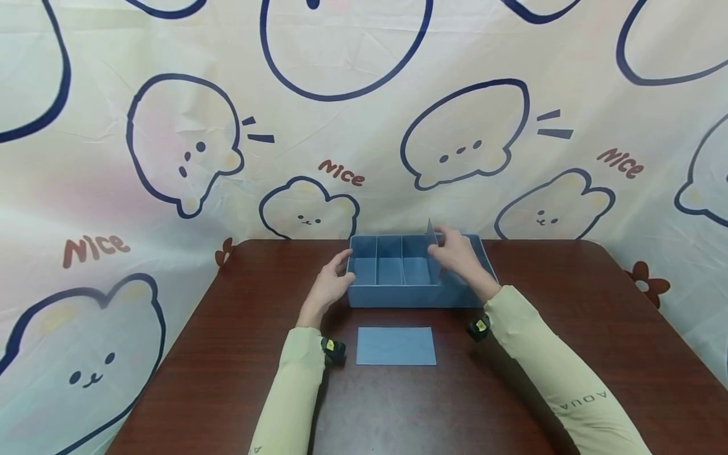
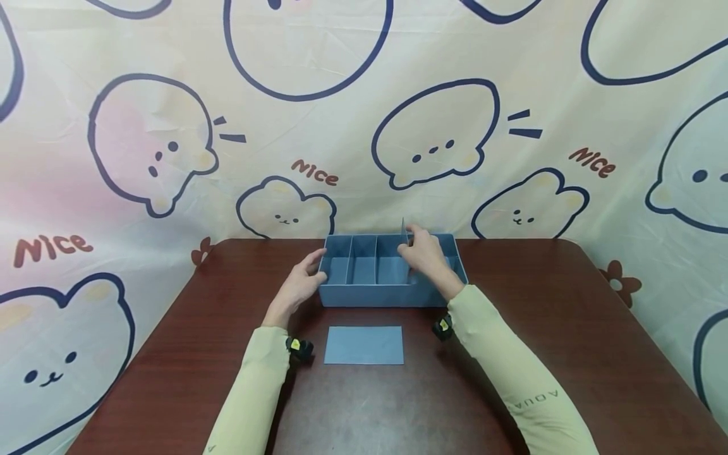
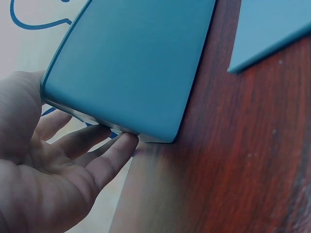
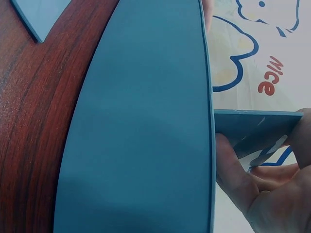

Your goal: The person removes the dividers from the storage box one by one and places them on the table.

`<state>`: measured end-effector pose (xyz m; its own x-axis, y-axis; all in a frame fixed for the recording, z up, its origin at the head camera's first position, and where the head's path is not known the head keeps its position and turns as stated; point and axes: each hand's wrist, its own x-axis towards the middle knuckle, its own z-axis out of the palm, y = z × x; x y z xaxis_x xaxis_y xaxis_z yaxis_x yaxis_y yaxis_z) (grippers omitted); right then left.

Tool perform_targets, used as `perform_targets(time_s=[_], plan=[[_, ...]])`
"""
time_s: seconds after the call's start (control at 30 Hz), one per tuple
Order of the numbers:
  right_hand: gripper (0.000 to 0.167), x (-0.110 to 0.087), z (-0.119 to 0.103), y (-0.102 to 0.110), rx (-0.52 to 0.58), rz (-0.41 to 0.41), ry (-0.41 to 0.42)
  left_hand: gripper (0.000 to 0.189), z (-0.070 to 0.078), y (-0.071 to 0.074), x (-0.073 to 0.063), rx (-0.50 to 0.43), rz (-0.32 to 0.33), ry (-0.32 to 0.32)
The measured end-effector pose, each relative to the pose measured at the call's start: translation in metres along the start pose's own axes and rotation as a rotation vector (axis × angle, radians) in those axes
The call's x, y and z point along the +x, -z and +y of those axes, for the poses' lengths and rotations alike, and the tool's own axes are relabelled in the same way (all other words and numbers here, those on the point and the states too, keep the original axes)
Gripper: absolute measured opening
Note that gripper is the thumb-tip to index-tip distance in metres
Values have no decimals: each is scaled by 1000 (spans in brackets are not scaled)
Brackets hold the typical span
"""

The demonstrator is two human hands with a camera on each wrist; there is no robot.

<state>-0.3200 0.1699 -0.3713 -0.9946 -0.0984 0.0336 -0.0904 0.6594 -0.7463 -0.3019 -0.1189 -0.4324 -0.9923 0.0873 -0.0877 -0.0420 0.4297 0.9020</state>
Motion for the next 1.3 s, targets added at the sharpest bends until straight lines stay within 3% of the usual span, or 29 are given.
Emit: perform_targets(time_s=[1.3], plan=[[61,2,-5,17,40,-8,8,61,-3,0,1,-3,5,7]])
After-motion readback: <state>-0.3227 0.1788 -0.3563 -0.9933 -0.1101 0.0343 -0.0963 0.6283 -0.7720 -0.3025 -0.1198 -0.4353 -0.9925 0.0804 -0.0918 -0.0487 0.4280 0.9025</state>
